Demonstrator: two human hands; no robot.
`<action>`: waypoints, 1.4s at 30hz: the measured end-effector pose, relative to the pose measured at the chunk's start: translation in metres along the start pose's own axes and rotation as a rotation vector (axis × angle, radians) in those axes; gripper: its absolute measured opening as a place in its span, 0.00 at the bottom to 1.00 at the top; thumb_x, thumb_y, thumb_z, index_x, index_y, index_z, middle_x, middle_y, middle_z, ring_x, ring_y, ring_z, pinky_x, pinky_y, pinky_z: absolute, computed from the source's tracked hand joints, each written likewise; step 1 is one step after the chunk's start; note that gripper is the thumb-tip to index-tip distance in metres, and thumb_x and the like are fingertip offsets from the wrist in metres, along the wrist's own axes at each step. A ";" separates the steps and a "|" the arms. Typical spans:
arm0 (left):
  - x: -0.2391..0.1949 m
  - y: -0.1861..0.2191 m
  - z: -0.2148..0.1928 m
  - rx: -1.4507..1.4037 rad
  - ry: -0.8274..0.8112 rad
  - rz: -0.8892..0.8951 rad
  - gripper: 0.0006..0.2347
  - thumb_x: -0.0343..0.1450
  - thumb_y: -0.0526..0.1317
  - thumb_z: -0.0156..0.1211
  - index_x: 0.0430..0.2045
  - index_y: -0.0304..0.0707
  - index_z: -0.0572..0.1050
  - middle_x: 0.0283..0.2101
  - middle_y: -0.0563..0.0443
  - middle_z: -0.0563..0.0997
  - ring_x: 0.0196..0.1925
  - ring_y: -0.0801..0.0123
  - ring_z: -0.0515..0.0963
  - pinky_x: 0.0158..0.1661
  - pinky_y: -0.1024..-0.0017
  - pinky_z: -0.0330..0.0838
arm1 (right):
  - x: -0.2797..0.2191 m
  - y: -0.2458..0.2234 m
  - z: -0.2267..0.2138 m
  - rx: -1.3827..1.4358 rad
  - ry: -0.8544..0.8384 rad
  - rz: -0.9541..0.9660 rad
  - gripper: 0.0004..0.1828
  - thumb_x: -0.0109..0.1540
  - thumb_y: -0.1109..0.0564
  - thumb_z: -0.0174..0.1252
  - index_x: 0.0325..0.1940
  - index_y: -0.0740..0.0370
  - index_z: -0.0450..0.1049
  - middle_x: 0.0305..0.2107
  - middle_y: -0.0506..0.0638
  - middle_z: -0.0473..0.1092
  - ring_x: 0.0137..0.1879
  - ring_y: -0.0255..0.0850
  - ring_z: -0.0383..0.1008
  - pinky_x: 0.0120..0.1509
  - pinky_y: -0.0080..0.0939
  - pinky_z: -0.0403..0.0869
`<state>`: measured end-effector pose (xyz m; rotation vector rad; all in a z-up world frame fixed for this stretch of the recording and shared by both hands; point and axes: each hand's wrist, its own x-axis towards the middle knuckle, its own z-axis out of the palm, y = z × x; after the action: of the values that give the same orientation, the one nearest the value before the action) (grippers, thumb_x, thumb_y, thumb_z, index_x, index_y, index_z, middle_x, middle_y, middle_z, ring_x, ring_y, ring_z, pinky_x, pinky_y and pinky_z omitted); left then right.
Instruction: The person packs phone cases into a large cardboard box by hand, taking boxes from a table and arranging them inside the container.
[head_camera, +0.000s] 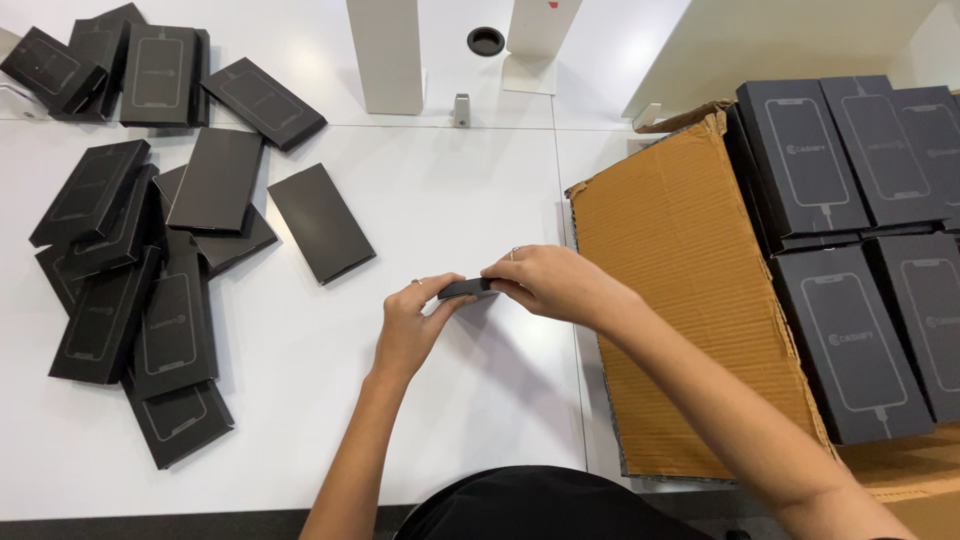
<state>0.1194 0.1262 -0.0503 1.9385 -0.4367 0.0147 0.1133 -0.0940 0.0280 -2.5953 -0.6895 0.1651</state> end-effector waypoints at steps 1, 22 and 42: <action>0.002 0.000 0.001 -0.005 -0.014 -0.013 0.11 0.65 0.37 0.71 0.40 0.39 0.83 0.37 0.50 0.87 0.37 0.66 0.84 0.39 0.69 0.76 | 0.002 0.003 -0.003 -0.040 -0.041 -0.036 0.12 0.64 0.56 0.59 0.49 0.62 0.79 0.31 0.56 0.77 0.39 0.52 0.77 0.44 0.52 0.75; 0.008 0.005 0.011 -0.045 -0.061 0.044 0.13 0.67 0.38 0.70 0.45 0.38 0.81 0.50 0.44 0.83 0.48 0.60 0.84 0.51 0.65 0.76 | 0.038 0.028 0.005 -0.283 -0.259 -0.298 0.11 0.50 0.62 0.63 0.37 0.61 0.77 0.23 0.57 0.75 0.29 0.56 0.76 0.35 0.55 0.74; 0.000 -0.020 0.009 -0.533 0.491 -0.389 0.13 0.74 0.42 0.58 0.48 0.35 0.80 0.45 0.46 0.85 0.46 0.70 0.86 0.44 0.66 0.86 | -0.016 0.042 0.017 0.393 -0.014 0.511 0.23 0.52 0.43 0.73 0.39 0.63 0.82 0.23 0.53 0.77 0.30 0.41 0.78 0.36 0.37 0.75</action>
<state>0.1241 0.1248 -0.0712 1.3980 0.2494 0.1088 0.1145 -0.1277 -0.0058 -2.3294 0.0230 0.4290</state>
